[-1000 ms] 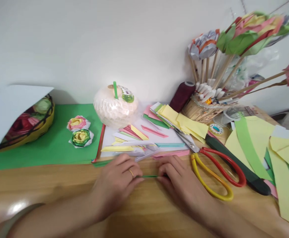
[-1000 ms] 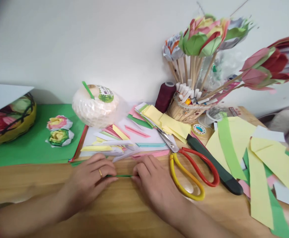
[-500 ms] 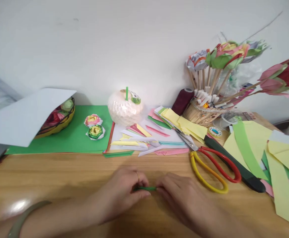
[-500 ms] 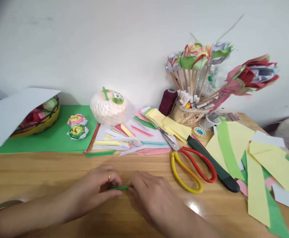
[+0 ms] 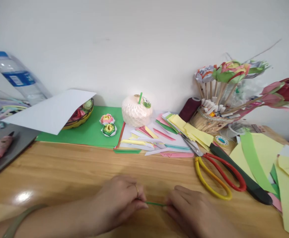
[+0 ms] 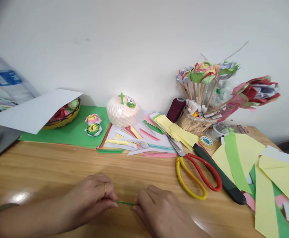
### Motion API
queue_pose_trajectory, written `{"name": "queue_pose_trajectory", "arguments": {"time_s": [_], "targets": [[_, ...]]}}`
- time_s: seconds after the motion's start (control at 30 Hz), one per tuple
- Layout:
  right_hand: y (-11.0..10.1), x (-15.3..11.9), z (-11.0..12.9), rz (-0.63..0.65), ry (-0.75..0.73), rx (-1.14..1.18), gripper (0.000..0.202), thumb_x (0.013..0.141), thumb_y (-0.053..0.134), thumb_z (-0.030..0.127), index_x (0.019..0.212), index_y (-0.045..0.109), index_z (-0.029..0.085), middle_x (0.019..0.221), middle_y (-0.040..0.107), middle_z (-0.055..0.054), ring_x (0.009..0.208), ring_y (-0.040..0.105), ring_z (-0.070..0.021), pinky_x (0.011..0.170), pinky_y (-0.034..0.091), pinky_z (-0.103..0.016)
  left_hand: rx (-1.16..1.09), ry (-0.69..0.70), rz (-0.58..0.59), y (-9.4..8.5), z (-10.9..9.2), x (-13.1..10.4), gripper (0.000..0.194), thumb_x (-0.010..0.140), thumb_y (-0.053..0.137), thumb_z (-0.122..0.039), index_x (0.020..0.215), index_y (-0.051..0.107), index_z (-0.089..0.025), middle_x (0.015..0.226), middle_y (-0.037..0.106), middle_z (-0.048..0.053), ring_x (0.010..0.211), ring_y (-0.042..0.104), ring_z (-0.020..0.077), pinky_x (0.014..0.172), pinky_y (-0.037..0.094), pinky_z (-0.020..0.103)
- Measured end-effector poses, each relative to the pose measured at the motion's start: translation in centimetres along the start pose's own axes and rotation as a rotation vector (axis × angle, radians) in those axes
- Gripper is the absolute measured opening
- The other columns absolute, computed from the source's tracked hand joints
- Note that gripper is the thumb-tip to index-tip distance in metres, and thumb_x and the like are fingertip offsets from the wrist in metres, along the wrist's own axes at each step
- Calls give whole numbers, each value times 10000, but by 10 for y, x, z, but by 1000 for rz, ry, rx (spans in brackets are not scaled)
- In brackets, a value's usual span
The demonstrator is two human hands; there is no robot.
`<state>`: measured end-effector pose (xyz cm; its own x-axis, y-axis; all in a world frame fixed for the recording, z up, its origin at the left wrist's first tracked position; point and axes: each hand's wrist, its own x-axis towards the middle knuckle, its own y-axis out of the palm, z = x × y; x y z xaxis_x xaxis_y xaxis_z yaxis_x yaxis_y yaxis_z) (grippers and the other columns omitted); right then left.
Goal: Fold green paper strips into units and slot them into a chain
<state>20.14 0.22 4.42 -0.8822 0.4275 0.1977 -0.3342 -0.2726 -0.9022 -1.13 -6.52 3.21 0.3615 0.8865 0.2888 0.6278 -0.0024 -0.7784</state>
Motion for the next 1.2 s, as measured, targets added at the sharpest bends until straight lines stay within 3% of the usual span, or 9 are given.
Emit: {"name": "queue_pose_trajectory", "arguments": {"time_s": [0.27,0.43,0.6,0.73,0.9,1.1,1.2], "targets": [[-12,-10,0,108,38,214,241,843,364,58,866,536,225,749,619,2,627,574,-120,523,425,-199,-43,24,152,-17,-5,-3,232,889,321,-119,808,529,-180,697,587,3,622,541,104,574,419,175],[-14,-15,0,95,138,211,196,893,395,139,853,565,227,732,630,11,616,574,-120,538,427,-209,-43,-7,209,-18,-2,-6,235,882,323,-104,885,543,-187,764,615,10,678,572,111,617,451,184],[-9,-15,-5,67,210,226,210,906,441,216,723,545,211,658,614,25,555,543,-105,503,390,-202,5,-33,125,-17,4,-7,219,919,393,-217,765,543,-178,671,618,-6,596,572,100,560,429,165],[-5,-12,-12,68,231,275,165,887,455,189,769,569,203,697,625,18,597,559,-105,536,409,-198,30,16,61,-25,8,-3,269,937,380,-261,743,546,-176,621,593,-11,550,549,99,523,410,167],[-9,-1,-14,46,222,275,169,877,451,170,756,567,195,671,613,19,585,559,-105,537,415,-201,-15,45,67,-34,17,0,171,930,402,-195,872,562,-182,763,632,3,699,580,101,654,446,178],[-12,9,-12,43,174,279,172,885,437,170,780,566,212,715,628,27,628,587,-102,572,443,-198,40,89,104,-38,22,-1,213,927,338,-118,939,542,-180,804,621,15,763,581,107,693,457,187],[-13,11,-20,7,179,260,177,876,428,172,823,589,221,734,645,18,651,608,-111,590,469,-203,142,167,11,-40,36,-3,216,922,334,-104,934,535,-182,763,612,10,707,569,109,649,460,197]]}}
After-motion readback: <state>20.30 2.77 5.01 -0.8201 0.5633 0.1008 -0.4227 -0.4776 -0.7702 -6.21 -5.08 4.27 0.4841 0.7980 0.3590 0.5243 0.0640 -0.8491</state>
